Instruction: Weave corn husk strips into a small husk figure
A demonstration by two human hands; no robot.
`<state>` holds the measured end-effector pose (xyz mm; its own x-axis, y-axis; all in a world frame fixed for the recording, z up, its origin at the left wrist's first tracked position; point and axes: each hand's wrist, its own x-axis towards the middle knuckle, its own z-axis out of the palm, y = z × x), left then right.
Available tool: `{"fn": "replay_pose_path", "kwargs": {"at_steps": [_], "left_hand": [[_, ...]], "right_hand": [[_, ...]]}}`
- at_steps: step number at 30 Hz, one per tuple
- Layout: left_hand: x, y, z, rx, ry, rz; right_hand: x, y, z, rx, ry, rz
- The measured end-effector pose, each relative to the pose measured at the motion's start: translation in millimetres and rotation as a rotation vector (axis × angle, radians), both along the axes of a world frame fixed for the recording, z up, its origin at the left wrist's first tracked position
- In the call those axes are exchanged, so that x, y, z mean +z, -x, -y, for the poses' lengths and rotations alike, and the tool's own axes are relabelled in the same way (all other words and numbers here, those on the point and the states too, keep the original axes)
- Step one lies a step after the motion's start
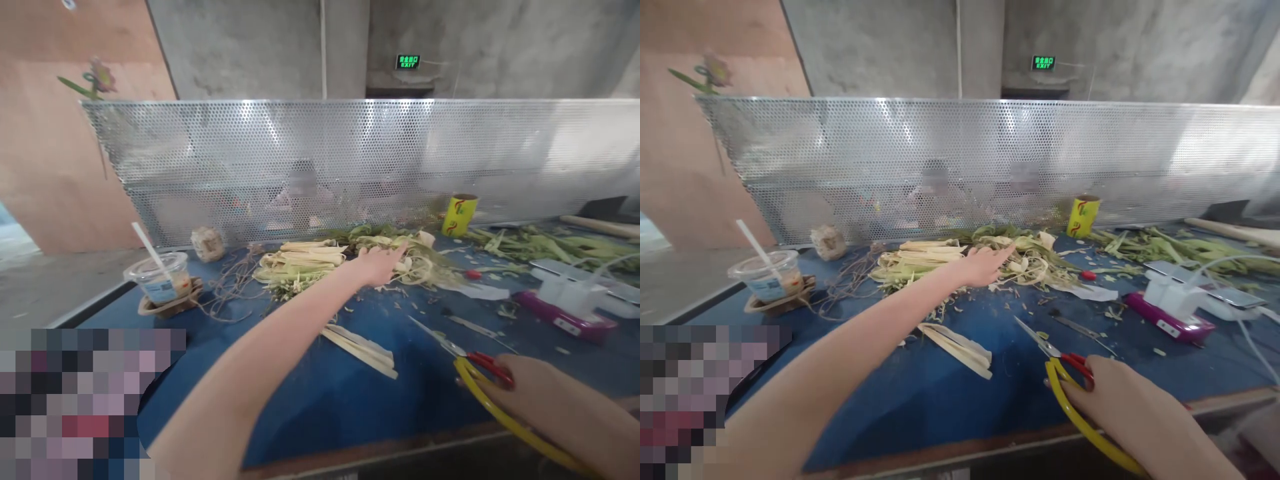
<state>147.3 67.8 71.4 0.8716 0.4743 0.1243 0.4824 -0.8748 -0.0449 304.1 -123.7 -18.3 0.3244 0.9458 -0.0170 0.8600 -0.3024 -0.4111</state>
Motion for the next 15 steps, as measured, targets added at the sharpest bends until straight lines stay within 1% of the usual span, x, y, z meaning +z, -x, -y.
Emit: {"fn": "replay_pose_path", "kwargs": {"at_steps": [2, 3, 4, 5, 6, 7, 8, 11, 13, 15], "left_hand": [[-6.8, 39, 11, -0.1, 0.046, -0.005], [-10.3, 60, 18, -0.204, 0.124, 0.004], [-14.2, 78, 26, -0.27, 0.171, 0.008], [-18.6, 93, 34, -0.292, 0.167, 0.026], [-23.5, 105, 41, -0.292, 0.128, 0.031], [-28.8, 113, 46, -0.305, 0.089, 0.013], [-34.1, 117, 51, -0.301, 0.031, 0.015], [-45.5, 117, 56, -0.286, -0.122, -0.026], [-45.6, 115, 57, -0.278, -0.127, 0.025], [-39.8, 116, 58, -0.208, -0.033, 0.205]], "right_hand": [[5.3, -2, -7, -0.084, 0.057, 0.129], [8.2, -1, -13, -0.077, 0.055, 0.174], [10.9, 1, -21, -0.078, 0.06, 0.208], [13.0, 5, -29, -0.061, 0.05, 0.233], [14.6, 9, -38, -0.069, 0.05, 0.26], [15.7, 14, -47, -0.061, 0.056, 0.28], [16.5, 19, -55, -0.066, 0.075, 0.298], [20.1, 34, -72, -0.081, 0.008, 0.383], [25.0, 42, -74, -0.041, -0.04, 0.417], [31.8, 51, -72, 0.033, -0.11, 0.37]]}}
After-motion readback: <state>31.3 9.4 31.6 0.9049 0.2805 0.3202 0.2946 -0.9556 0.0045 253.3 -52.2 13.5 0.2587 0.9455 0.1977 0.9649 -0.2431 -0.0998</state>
